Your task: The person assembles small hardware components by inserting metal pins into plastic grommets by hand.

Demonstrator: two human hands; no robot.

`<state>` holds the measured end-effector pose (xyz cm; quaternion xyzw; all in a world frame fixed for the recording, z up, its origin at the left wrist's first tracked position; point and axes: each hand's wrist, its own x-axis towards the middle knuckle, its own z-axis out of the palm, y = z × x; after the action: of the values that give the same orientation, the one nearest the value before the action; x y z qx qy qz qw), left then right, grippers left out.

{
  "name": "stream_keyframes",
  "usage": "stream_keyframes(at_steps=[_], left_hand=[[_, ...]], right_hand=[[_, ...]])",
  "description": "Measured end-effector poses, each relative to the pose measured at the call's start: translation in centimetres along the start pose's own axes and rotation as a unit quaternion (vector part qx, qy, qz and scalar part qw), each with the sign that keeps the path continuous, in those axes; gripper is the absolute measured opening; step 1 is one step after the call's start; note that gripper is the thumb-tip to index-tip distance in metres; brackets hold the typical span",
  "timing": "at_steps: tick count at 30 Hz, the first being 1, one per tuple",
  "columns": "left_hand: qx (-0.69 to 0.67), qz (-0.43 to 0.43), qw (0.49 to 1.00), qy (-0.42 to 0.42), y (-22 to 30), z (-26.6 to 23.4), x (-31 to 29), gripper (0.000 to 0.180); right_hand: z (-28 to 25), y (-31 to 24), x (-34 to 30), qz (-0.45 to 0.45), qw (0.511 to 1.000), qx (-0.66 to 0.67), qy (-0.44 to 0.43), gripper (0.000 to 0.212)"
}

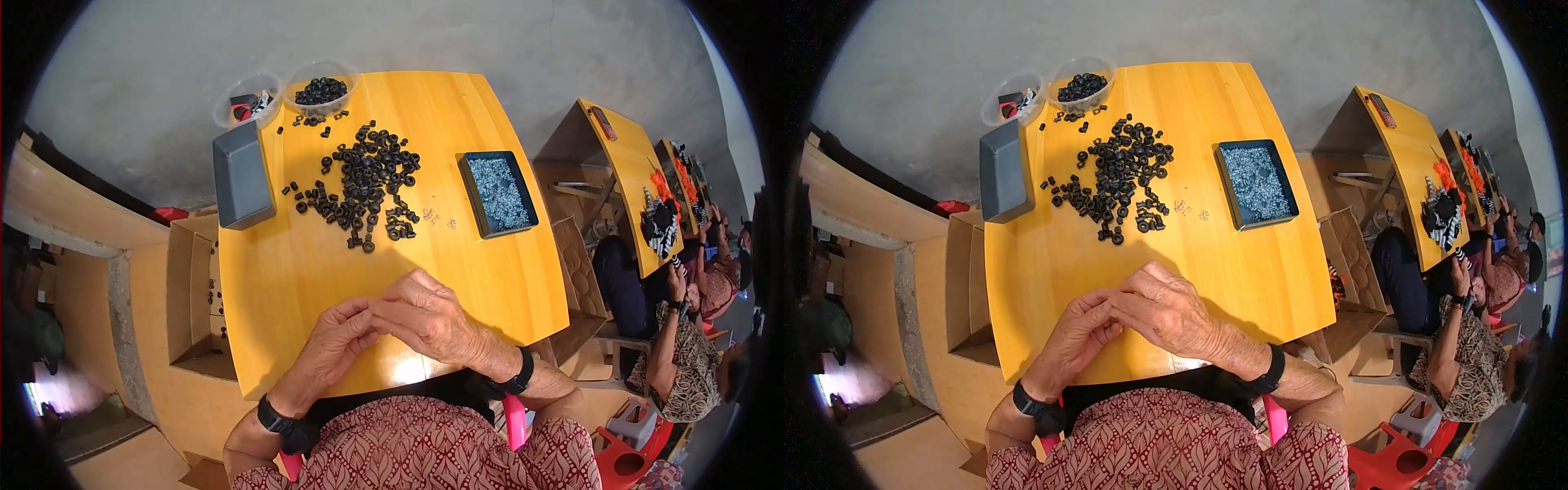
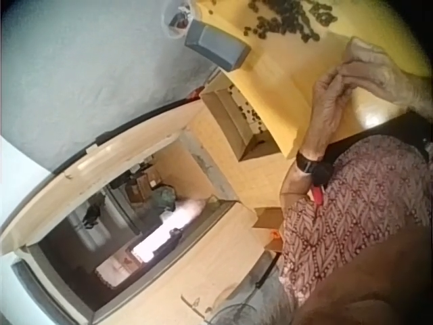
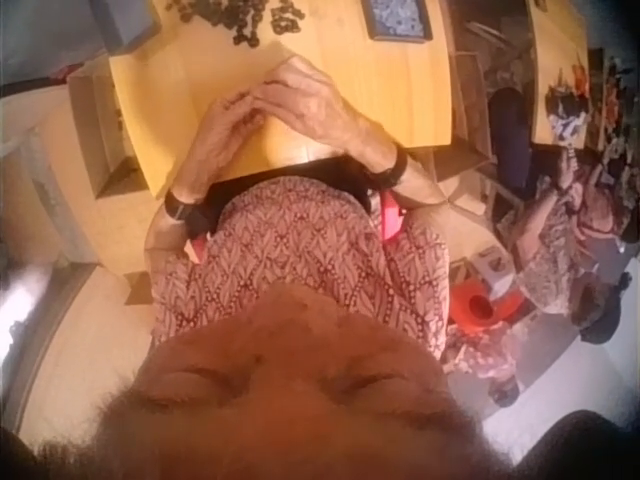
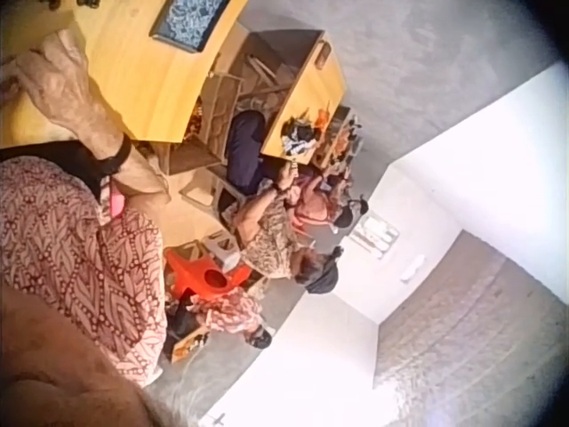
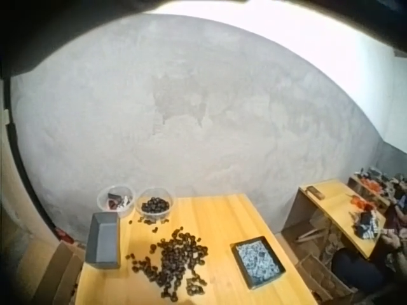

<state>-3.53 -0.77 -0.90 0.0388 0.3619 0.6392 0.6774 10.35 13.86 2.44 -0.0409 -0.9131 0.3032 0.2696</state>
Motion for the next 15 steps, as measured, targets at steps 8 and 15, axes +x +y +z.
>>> stream_keyframes(at_steps=[8, 15], left_hand=[[0.042, 0.018, 0.998, 0.032, 0.4, 0.1, 0.6, 0.022], [0.044, 0.026, 0.998, 0.039, 0.2, 0.2, 0.5, 0.023]], right_hand=[[-4.7, 6.9, 3.3, 0.069, 0.967, -0.246, 0.021, 0.01], [-2.8, 10.7, 2.7, 0.127, 0.949, -0.289, -0.018, 0.014]])
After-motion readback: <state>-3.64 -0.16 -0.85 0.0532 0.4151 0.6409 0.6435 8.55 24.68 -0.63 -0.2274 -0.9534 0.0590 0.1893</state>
